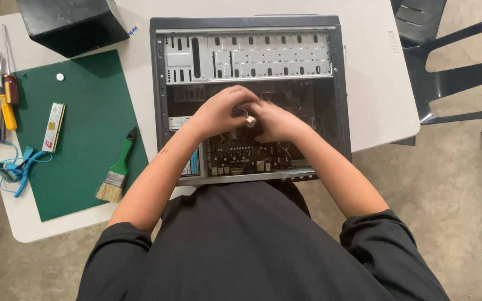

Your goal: Cleaning the interior of a computer case, removing the CPU cooler, and installing RAM sticks into the motherboard slots.

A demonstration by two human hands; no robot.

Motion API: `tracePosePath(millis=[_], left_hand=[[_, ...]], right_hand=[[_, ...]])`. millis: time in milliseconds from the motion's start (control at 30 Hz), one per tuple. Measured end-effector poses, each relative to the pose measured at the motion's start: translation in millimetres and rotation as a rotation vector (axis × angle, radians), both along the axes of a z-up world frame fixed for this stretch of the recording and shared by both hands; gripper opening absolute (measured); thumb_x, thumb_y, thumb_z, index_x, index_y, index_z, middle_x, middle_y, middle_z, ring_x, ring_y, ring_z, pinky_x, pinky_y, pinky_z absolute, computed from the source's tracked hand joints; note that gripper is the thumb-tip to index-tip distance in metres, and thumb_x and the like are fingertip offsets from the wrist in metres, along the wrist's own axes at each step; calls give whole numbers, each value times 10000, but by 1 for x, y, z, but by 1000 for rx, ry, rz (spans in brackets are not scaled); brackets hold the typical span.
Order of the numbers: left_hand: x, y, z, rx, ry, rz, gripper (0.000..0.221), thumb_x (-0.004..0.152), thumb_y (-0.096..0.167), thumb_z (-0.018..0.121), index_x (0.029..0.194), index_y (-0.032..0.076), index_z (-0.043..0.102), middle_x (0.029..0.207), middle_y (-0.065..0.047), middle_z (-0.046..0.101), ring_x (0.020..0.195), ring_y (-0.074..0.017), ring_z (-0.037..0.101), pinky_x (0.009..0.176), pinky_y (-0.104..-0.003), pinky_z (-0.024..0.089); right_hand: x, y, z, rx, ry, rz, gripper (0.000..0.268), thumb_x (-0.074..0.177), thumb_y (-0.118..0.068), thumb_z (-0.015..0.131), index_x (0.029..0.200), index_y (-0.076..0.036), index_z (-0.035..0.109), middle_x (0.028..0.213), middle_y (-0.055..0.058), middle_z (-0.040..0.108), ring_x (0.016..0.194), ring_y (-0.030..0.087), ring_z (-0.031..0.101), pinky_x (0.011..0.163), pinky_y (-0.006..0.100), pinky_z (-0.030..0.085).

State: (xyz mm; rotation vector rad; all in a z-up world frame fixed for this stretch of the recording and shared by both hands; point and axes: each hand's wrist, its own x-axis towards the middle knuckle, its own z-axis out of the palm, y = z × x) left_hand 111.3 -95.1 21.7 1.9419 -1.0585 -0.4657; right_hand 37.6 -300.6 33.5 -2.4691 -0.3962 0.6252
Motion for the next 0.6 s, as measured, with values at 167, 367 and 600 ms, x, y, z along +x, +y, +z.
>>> tracePosePath(millis=[167,367,600], left_hand=[[9,11,-5,260,78,-38,1074,731,490,935,1591,135,396,1501,-154,596,1380,-416,564,1163,-568,458],[1,-4,-65,728,-262,-248,676,861,698,720,1331,216,653,1215,-43,767,1189,-319,716,1108,-583,460],[-33,3,-99,1005,-721,-440,265,994,382,690,1030,172,847,1015,-42,845,1084,-241,770,1280,-620,163]], right_hand=[[3,-26,26,208,286,-107,990,720,-164,893,1587,-60,425,1526,302,520,1407,518,518,1125,617,496],[-4,-79,1,643,547,-106,1088,687,-345,943,1622,-122,434,1430,94,571,1309,235,510,1085,455,512],[-1,-100,-94,1610,557,-159,1031,735,-113,843,1558,178,293,1352,449,540,1204,549,644,852,673,594]])
